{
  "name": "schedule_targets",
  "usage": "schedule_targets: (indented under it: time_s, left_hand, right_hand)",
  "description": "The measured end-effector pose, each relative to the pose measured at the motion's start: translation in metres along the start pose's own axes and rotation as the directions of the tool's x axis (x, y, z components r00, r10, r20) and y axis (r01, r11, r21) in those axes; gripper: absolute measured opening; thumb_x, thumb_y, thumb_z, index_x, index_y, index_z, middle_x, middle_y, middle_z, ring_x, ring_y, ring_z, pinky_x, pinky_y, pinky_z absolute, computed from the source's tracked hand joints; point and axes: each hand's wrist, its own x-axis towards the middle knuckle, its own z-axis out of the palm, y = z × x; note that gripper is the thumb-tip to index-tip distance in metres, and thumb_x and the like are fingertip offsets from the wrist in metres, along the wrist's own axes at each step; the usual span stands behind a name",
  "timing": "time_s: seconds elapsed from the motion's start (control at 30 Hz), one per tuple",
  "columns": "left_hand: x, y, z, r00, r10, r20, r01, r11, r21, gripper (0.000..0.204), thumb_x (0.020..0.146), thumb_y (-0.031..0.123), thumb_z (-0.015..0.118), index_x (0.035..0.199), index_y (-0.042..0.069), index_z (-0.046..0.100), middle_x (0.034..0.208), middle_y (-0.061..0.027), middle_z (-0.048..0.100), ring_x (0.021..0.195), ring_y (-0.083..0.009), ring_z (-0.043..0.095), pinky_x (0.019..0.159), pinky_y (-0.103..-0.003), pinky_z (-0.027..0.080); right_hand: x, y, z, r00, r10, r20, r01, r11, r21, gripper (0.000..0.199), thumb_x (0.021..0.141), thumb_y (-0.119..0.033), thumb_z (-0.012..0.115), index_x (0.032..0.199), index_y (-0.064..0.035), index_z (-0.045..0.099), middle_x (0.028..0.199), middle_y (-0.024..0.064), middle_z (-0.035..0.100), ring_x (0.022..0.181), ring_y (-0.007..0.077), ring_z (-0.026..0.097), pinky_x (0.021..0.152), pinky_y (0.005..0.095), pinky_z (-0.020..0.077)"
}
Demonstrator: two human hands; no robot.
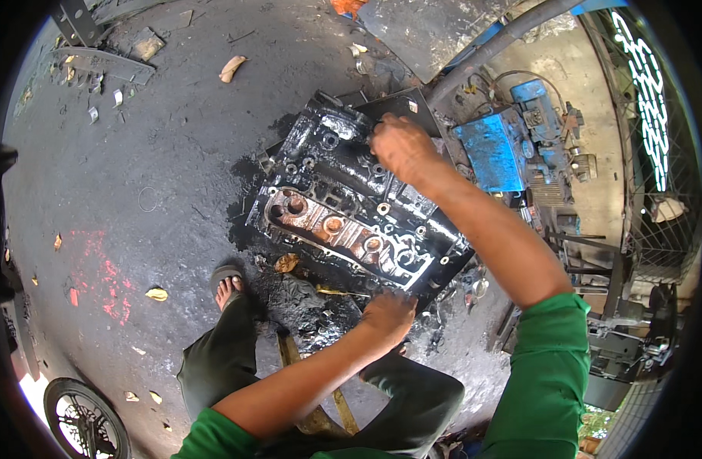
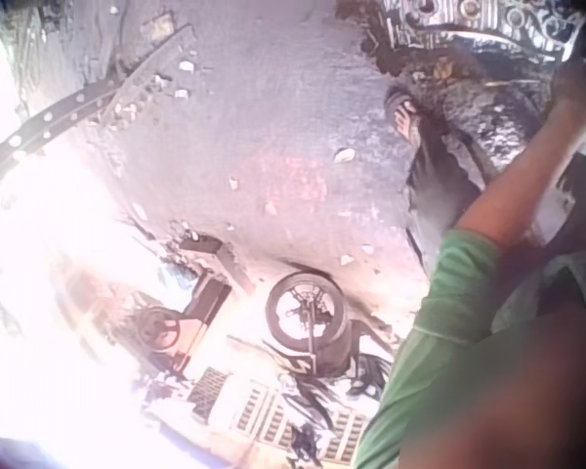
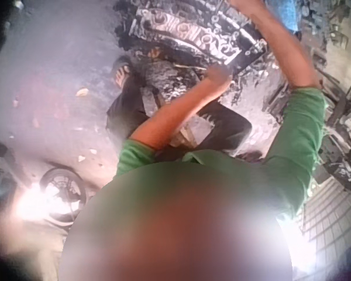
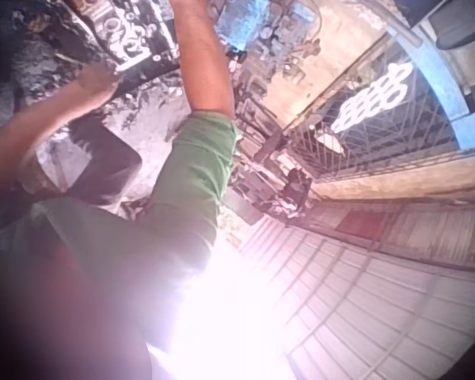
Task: The person cleans a disassembled engine block using a rag and a screwdriver. They wipe surfaces, scrape residue from bolt holes and cavities, and repeatedly wipe the block to remove grime.
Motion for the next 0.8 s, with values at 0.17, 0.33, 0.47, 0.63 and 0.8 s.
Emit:
schedule_targets:
  time_s: [0.17,0.33,0.47,0.63,0.8]
  left_hand:
    - [-0.015,-0.008,0.002,0.994,-0.036,-0.105,0.043,0.997,0.063,0.034,0.087,0.015,0.056,0.119,0.006,0.059,0.105,-0.0143,0.062,0.103,-0.0332,0.061,0.079,-0.041,0.054]
    - [-0.019,-0.015,-0.005,0.988,-0.027,-0.150,0.039,0.996,0.080,0.031,0.089,0.018,0.055,0.118,0.007,0.060,0.106,-0.0149,0.060,0.103,-0.0320,0.061,0.076,-0.039,0.055]
    - [-0.020,-0.016,-0.003,0.979,-0.012,-0.202,0.034,0.994,0.106,0.030,0.091,0.018,0.052,0.118,0.007,0.060,0.106,-0.0144,0.060,0.105,-0.0327,0.060,0.077,-0.040,0.055]
    - [-0.023,-0.020,-0.005,0.968,-0.104,-0.230,0.103,0.995,-0.016,0.029,0.092,0.018,0.052,0.117,0.007,0.060,0.108,-0.0142,0.061,0.105,-0.0328,0.060,0.080,-0.041,0.055]
    - [-0.018,-0.015,-0.012,0.989,-0.059,-0.135,0.058,0.998,-0.010,0.029,0.091,0.017,0.053,0.117,0.008,0.061,0.110,-0.0145,0.060,0.105,-0.0328,0.060,0.076,-0.040,0.056]
  right_hand:
    - [0.005,0.005,0.021,0.977,0.159,0.145,-0.159,0.987,-0.008,0.018,0.088,-0.023,0.061,0.084,-0.0071,0.069,0.094,0.0101,0.067,0.097,0.0278,0.063,0.084,0.0363,0.0543]
    - [0.003,0.013,0.013,0.994,-0.078,0.080,0.077,0.997,0.014,0.019,0.088,-0.022,0.061,0.085,-0.0068,0.071,0.099,0.0121,0.066,0.103,0.0299,0.061,0.086,0.0381,0.0532]
    - [0.000,0.014,0.002,0.991,-0.030,0.128,0.027,0.999,0.031,0.018,0.088,-0.023,0.062,0.086,-0.0064,0.070,0.098,0.0120,0.066,0.101,0.0298,0.062,0.084,0.0386,0.0537]
    - [0.005,0.013,-0.009,0.953,0.082,0.291,-0.079,0.997,-0.020,0.021,0.087,-0.026,0.063,0.089,-0.0068,0.070,0.099,0.0121,0.065,0.102,0.0295,0.062,0.084,0.0385,0.0535]
    - [0.002,0.021,-0.016,0.978,-0.098,0.187,0.082,0.993,0.089,0.020,0.089,-0.023,0.061,0.088,-0.0038,0.068,0.094,0.0123,0.061,0.098,0.0304,0.060,0.084,0.0376,0.0523]
